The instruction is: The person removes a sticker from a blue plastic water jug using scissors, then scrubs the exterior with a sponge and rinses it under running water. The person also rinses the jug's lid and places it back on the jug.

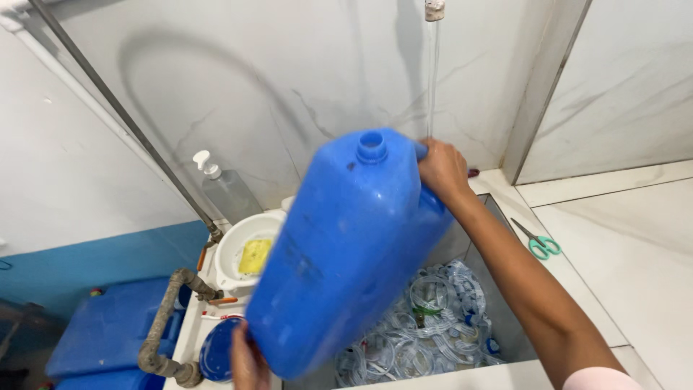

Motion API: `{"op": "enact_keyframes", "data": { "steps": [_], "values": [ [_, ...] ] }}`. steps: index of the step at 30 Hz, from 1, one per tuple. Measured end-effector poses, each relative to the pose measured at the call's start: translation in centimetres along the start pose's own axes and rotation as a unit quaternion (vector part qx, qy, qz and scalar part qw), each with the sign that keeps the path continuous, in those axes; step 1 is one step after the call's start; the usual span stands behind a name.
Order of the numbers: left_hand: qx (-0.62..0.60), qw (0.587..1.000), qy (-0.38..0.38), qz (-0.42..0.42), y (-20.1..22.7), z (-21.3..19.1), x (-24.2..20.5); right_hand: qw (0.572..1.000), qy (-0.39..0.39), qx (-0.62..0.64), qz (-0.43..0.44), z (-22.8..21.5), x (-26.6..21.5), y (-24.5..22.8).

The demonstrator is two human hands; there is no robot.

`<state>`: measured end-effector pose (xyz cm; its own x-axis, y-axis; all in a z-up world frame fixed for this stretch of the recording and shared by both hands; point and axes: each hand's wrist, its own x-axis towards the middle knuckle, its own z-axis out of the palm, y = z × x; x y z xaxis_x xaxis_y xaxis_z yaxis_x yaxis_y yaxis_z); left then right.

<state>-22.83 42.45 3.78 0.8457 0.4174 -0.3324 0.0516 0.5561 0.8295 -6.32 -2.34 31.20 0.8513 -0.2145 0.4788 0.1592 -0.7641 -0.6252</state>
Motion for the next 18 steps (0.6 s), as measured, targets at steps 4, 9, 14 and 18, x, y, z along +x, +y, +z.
{"op": "enact_keyframes", "data": {
  "steps": [4,9,14,18],
  "values": [
    [0.026,0.986,0.054,-0.156,-0.7,-2.4,-1.7,0.993,-0.091,-0.065,0.041,0.7,-1.7,0.0],
    [0.077,0.994,0.072,0.035,8.8,0.6,-4.4,0.999,-0.021,-0.019,0.026,1.5,2.0,1.0],
    [0.003,0.998,0.006,0.057,5.9,5.7,-5.8,0.998,-0.056,0.021,0.000,6.4,5.3,8.3],
    [0.078,0.994,0.009,0.073,6.5,7.0,-7.4,0.969,-0.205,0.059,0.127,12.3,0.5,18.5]
  ]
}}
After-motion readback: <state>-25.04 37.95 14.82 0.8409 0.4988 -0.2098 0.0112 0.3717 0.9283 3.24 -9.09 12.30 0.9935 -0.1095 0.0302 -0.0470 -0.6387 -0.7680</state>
